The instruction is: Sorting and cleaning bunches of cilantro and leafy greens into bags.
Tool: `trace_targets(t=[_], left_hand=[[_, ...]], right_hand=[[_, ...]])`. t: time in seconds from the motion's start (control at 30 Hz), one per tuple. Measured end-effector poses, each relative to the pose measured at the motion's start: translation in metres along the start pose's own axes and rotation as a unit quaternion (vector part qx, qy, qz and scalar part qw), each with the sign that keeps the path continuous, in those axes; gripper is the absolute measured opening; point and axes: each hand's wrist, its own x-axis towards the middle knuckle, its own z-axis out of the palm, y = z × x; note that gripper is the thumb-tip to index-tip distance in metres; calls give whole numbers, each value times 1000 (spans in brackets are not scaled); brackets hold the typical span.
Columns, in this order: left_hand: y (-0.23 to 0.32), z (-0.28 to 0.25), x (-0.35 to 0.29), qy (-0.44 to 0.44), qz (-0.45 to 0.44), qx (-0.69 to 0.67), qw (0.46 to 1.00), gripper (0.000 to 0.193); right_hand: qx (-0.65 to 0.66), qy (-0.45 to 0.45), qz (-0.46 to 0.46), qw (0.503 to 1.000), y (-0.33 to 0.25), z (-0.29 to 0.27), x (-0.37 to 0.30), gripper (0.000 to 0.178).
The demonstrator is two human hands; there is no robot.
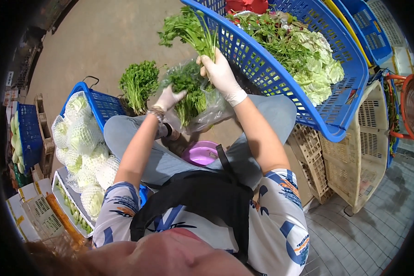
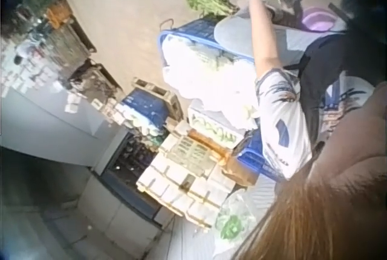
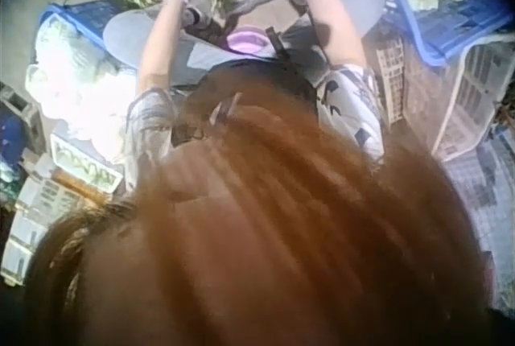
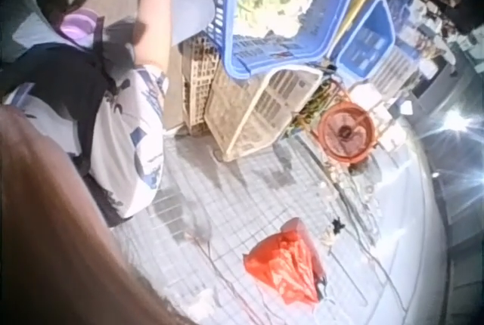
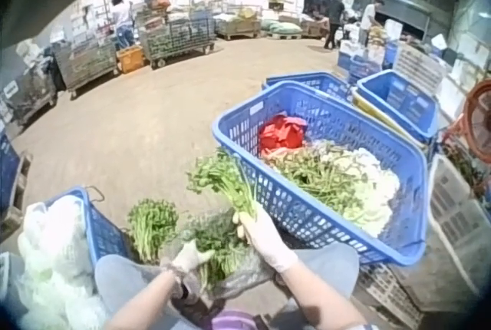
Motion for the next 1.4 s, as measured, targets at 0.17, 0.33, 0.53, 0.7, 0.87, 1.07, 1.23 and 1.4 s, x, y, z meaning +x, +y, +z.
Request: trace_targets(t=[0.17, 0.33, 0.53, 0.7, 0.87, 1.07, 1.23, 1.4], left_hand=[[103, -127, -55, -96, 161, -392, 901, 63], [95, -134, -48, -179, 146, -674, 702, 60], [111, -119, -49, -205, 161, -721, 642, 53], [96, -109, -34, -146, 136, -754, 626, 43], [96, -102, -40, -171, 114, -743, 638, 43], [116, -107, -52, -190, 88, -727, 654, 52], [105, -113, -50, -179, 118, -756, 619, 44], [89, -116, -28, -146, 125, -798, 571, 40]], right_hand=[[26, -91, 27, 995, -7, 13, -5, 20], [53, -171, 71, 981, 3, 33, -5, 25], [-18, -231, 159, 960, -1, 40, -7, 32], [-360, -21, 3, 933, -23, 33, 0, 29], [-327, 36, -145, 933, -29, 53, 7, 39], [-341, 22, -103, 934, -17, 46, 11, 24], [126, 2, 34, 991, -22, 38, 11, 17], [195, -47, 83, 976, -28, 29, 10, 17]])
